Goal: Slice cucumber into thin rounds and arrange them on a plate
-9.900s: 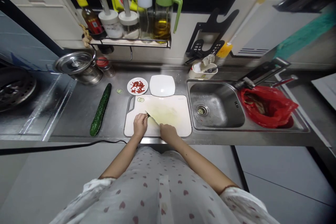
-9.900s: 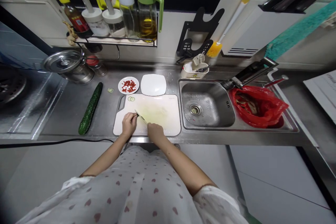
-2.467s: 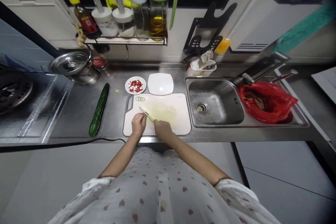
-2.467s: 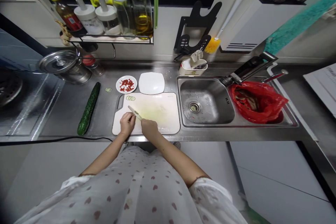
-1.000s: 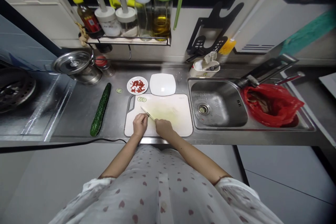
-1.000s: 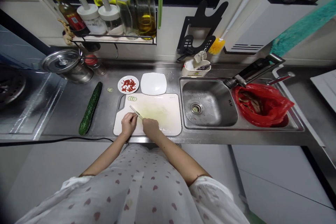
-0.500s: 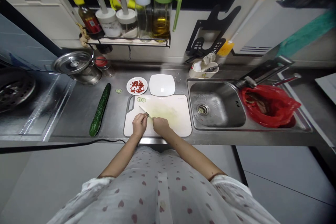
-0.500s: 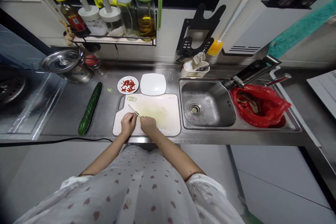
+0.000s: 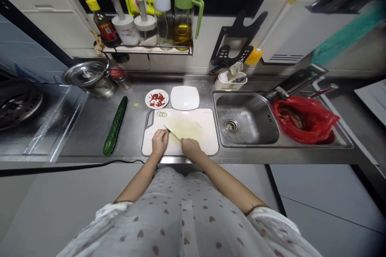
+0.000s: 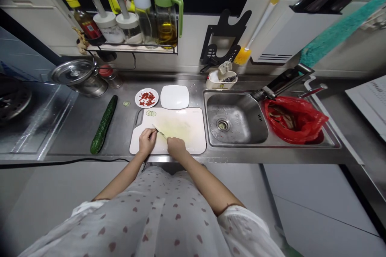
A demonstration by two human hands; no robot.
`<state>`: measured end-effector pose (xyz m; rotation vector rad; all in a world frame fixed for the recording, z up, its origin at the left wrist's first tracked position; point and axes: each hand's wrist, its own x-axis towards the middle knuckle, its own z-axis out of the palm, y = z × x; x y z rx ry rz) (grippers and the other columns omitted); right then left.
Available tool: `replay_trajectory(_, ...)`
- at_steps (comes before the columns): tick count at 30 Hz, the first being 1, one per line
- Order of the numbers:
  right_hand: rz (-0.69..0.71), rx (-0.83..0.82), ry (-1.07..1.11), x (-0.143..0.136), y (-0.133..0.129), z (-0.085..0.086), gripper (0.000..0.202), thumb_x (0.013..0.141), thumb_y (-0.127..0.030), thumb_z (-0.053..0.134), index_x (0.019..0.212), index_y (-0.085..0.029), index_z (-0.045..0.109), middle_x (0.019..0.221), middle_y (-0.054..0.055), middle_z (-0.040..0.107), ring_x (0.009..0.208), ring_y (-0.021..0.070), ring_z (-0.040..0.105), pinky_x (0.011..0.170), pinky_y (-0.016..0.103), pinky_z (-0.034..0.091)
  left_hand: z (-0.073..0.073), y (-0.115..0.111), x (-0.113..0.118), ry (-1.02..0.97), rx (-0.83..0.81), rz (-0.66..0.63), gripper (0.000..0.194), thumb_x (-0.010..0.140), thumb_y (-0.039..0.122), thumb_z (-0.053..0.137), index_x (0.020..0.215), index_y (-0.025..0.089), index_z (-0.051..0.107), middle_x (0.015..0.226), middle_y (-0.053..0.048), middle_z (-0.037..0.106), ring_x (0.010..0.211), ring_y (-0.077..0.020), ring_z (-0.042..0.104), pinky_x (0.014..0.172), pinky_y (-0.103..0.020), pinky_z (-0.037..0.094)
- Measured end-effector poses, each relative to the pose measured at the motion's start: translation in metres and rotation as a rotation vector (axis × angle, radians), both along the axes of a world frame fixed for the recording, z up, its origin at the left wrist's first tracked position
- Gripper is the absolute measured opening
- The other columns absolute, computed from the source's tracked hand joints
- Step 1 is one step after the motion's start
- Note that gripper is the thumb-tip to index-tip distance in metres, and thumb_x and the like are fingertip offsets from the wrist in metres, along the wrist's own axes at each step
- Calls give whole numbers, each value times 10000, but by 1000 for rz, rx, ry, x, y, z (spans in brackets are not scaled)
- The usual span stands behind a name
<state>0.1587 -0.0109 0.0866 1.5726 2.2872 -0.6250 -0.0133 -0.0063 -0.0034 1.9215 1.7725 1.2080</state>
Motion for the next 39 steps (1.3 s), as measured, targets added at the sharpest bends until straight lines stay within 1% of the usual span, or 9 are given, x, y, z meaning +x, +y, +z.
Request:
replay_trajectory(5,-22,-37,-26,24,-9,10,281,909,-190,366,1037,-167,615,973,122,679,940,220,638,725,294,440,5,1,0,-21,-36,11,138,870,241,495,860,194,624,821,-55,626,801,-169,583,750,-299,465)
replay_trajectory(8,-89,-24,-55,34,-12,15,310,944,-232,331,1123,-203,583,972,102,676,939,205,627,746,289,414,7,2,-1,-56,-90,67,145,852,259,513,915,183,619,853,-57,634,789,-164,593,736,-291,473)
replay_trajectory(13,-246,140,-61,41,-17,14,383,966,-339,322,1305,-219,454,1045,103,635,950,203,585,799,296,370,12,2,-2,-136,-162,159,235,847,295,501,1019,172,602,949,-74,639,824,-160,605,741,-281,488)
replay_trajectory(18,-255,296,-34,46,-20,4,433,910,-300,447,1327,-184,456,1051,113,598,970,238,526,832,324,331,27,7,3,-138,-154,257,259,872,315,463,1036,179,610,1007,-93,632,917,-190,585,770,-306,485)
replay_trajectory(20,-238,325,-28,47,-21,2,445,900,-258,452,1339,-184,450,1043,115,589,964,239,507,829,329,319,37,11,8,-81,-135,215,264,877,317,464,1048,189,619,1029,-92,628,985,-206,565,837,-334,469)
replay_trajectory(23,-218,345,-28,49,-21,1,463,895,-219,449,1357,-184,439,1034,126,578,946,238,484,813,336,306,52,18,19,43,-152,37,278,871,344,495,1064,213,643,1107,-85,611,1090,-227,517,965,-383,406)
replay_trajectory(28,-162,396,-23,50,-24,1,461,902,-201,435,1362,-195,449,997,124,574,905,230,467,784,336,287,67,26,36,202,-272,-179,291,848,411,542,1064,266,671,1254,-67,551,1206,-272,415,1020,-456,335)
replay_trajectory(35,-157,393,-28,55,-27,-3,449,899,-202,438,1346,-189,466,965,117,579,893,223,458,761,324,278,64,34,44,98,-305,-234,178,812,361,591,881,237,700,1052,-57,630,1061,-223,516,954,-375,397)
replay_trajectory(39,-184,357,-46,61,-27,-4,458,880,-198,468,1337,-180,472,970,114,585,900,223,467,759,321,277,51,44,39,-87,-382,-10,193,805,370,582,860,221,692,884,-34,666,829,-169,592,800,-296,452)
